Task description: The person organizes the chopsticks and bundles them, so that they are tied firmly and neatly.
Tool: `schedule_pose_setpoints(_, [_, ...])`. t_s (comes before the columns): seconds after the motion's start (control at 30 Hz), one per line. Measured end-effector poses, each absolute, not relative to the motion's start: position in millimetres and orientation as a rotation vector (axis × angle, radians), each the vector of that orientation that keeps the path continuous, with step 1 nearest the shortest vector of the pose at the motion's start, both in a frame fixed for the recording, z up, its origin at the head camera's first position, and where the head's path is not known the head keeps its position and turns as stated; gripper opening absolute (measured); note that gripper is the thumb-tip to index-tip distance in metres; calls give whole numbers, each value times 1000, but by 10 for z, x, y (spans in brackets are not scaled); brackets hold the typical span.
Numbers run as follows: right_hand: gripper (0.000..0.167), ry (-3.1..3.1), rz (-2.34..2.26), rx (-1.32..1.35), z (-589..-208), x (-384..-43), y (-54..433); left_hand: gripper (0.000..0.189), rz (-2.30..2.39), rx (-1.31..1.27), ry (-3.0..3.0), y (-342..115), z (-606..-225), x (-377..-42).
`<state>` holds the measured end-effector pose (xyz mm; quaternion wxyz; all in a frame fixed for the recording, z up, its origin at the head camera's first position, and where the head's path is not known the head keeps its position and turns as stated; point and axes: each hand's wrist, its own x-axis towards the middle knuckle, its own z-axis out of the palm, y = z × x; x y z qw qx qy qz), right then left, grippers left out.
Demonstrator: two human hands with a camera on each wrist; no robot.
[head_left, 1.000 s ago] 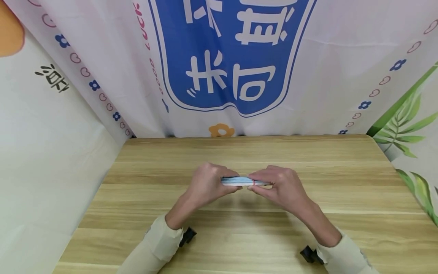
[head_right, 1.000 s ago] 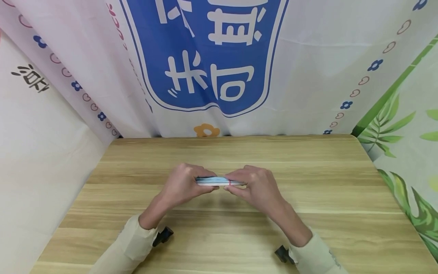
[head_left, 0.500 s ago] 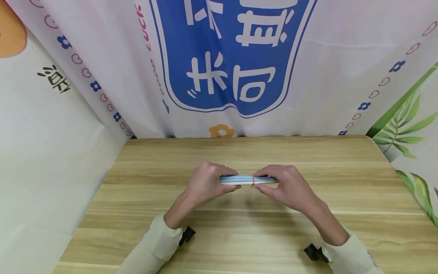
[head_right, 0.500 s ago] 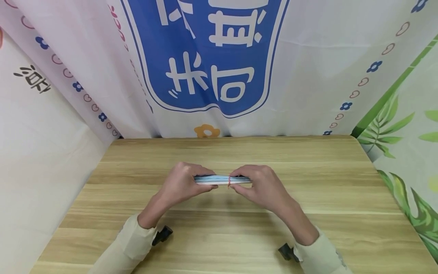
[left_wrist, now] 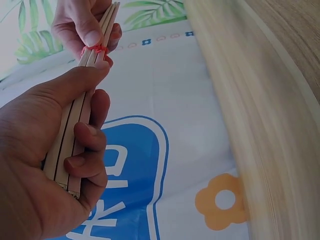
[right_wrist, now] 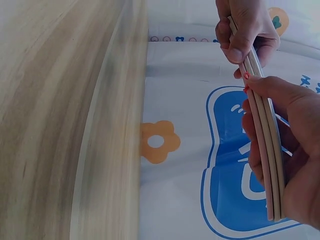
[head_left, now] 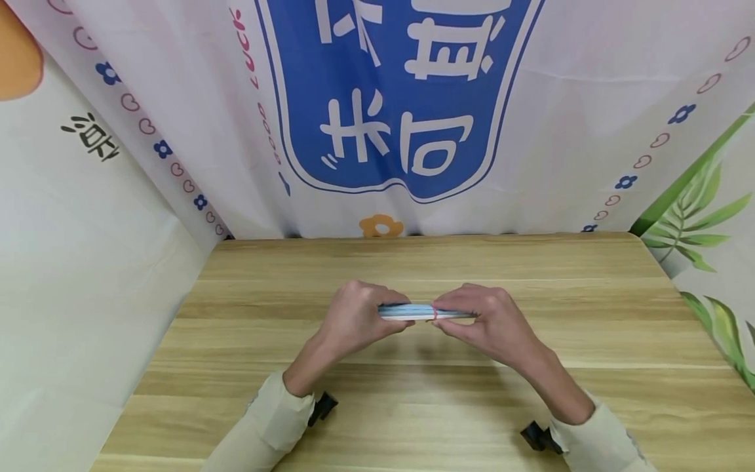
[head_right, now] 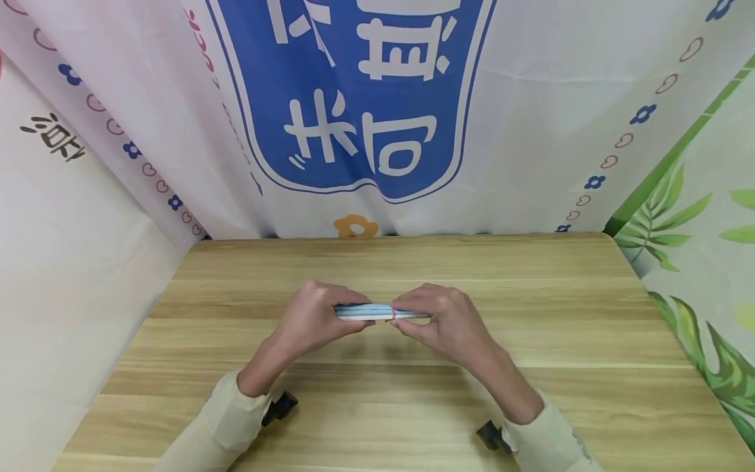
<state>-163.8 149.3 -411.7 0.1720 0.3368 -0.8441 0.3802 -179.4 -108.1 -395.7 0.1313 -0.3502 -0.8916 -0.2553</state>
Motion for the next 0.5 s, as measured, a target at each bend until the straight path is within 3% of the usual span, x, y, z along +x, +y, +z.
schedule_pose_setpoints(0.5, [27, -2387, 939, 902, -4190, -1632, 1447, 22, -776, -1012, -2637, -1026, -3979, -1781])
